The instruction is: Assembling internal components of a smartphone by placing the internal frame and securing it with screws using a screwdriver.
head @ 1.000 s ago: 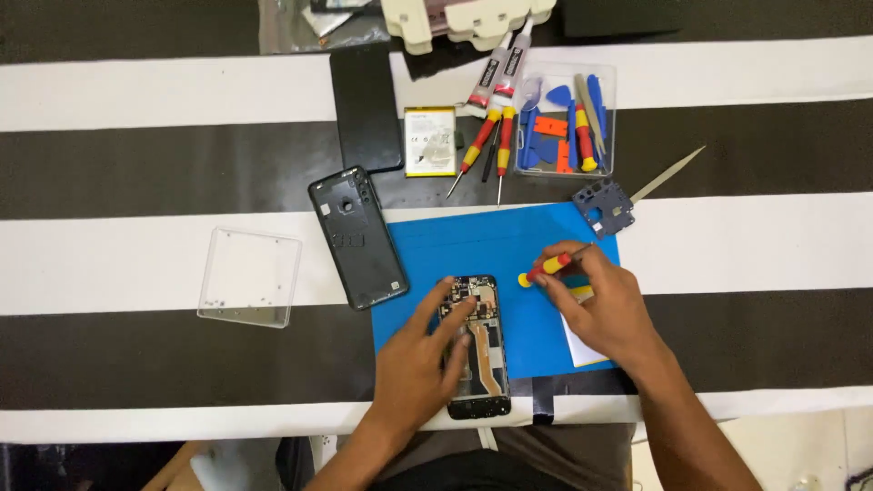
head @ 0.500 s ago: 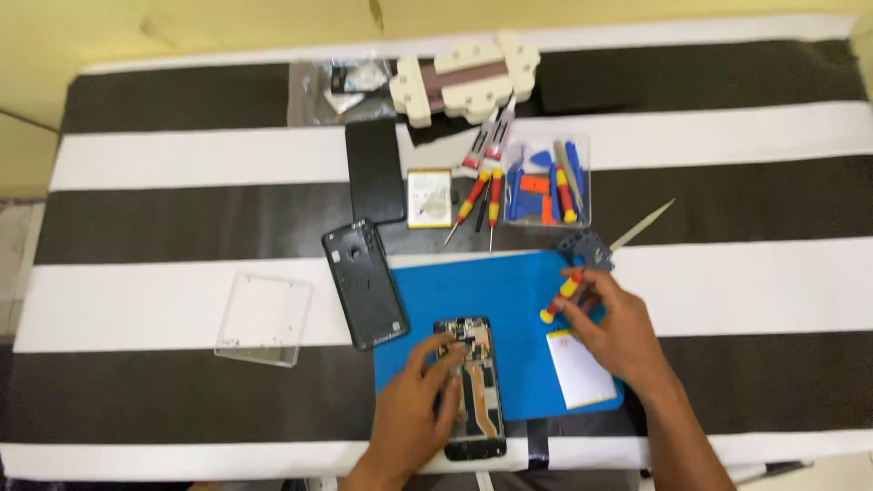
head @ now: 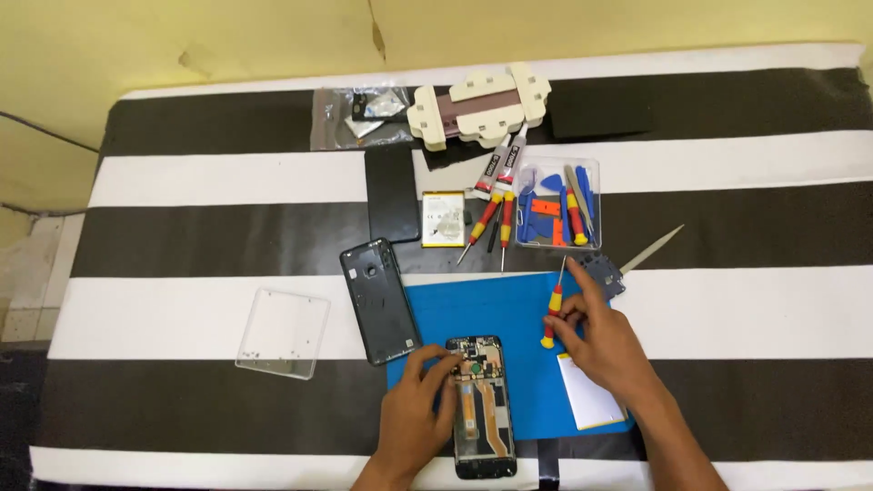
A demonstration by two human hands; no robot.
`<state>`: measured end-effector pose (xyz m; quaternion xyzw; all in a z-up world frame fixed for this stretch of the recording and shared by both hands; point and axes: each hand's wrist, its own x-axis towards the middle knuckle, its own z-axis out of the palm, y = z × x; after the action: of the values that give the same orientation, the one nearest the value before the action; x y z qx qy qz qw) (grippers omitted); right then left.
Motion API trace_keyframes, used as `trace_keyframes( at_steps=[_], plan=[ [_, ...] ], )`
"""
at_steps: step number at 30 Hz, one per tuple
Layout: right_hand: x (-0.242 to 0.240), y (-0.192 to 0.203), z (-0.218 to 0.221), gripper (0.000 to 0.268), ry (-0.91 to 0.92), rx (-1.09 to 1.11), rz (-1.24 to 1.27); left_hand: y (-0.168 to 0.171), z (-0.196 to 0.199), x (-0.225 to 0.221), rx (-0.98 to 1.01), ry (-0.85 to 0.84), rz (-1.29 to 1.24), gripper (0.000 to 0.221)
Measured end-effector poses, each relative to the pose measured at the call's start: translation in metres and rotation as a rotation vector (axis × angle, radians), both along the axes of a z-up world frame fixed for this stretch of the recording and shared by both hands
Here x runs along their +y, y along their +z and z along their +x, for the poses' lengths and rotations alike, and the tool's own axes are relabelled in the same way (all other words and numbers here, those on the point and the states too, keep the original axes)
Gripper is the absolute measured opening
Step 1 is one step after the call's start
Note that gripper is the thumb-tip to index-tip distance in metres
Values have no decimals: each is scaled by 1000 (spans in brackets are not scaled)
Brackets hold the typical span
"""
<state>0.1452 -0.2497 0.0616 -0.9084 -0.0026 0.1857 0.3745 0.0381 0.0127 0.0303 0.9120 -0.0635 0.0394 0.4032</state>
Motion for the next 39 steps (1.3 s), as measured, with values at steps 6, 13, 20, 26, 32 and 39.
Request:
trace_keyframes(
  at_steps=[6, 13, 20, 26, 32, 39],
  plan=[
    [7, -1, 6, 90, 51, -52, -76, -13, 2, 6, 7, -51, 29, 31],
    [15, -12, 0, 89, 110, -90, -99, -23, -4, 8, -27, -68, 68, 30],
    [16, -22, 2, 80, 160, -135, -200, -19, -1, 9, 2, -36, 84, 31],
    [15, -29, -3, 70, 152, -171, -217, -25, -2, 8, 28, -40, 123, 33],
    [15, -31, -5, 59, 188, -245, -197, -17, -3, 8, 51, -43, 103, 34],
    [25, -26, -9, 46, 251, -285, -352, -15, 0, 6, 25, -45, 105, 31]
  ],
)
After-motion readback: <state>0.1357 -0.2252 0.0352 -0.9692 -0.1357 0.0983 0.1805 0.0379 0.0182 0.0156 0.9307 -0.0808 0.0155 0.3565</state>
